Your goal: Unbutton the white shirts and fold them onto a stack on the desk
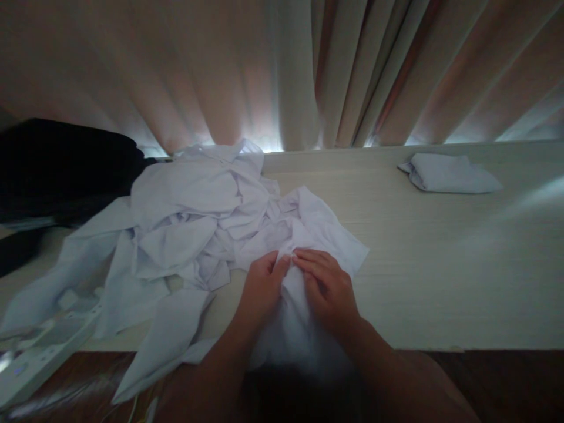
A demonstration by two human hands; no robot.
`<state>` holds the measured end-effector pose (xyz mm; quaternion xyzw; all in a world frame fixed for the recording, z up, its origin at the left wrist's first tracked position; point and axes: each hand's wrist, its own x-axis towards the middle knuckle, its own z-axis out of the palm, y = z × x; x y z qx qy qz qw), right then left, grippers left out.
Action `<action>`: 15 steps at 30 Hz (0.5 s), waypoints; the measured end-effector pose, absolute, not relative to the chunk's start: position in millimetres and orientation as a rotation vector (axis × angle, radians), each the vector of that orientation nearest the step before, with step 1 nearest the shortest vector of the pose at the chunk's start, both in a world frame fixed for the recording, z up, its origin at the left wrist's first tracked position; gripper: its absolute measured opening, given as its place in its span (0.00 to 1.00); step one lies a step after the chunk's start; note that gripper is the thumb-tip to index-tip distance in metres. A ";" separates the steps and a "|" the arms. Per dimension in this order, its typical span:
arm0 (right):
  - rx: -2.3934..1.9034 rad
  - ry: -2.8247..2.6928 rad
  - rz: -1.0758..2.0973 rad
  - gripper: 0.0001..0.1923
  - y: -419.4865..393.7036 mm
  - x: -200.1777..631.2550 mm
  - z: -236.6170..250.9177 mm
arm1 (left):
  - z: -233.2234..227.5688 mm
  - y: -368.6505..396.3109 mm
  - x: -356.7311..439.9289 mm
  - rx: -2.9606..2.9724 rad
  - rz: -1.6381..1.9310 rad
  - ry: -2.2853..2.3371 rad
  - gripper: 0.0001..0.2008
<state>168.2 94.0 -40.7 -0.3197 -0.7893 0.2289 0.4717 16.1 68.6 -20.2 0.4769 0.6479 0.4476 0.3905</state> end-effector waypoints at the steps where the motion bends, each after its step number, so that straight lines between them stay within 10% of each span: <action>1: -0.785 -1.933 0.557 0.23 94.2 168.4 -40.6 | -20.8 68.5 16.1 1.238 1.138 1.635 0.15; 15: -0.813 -1.757 0.771 0.18 94.7 172.8 -30.8 | -22.2 66.0 20.2 1.274 1.129 1.636 0.17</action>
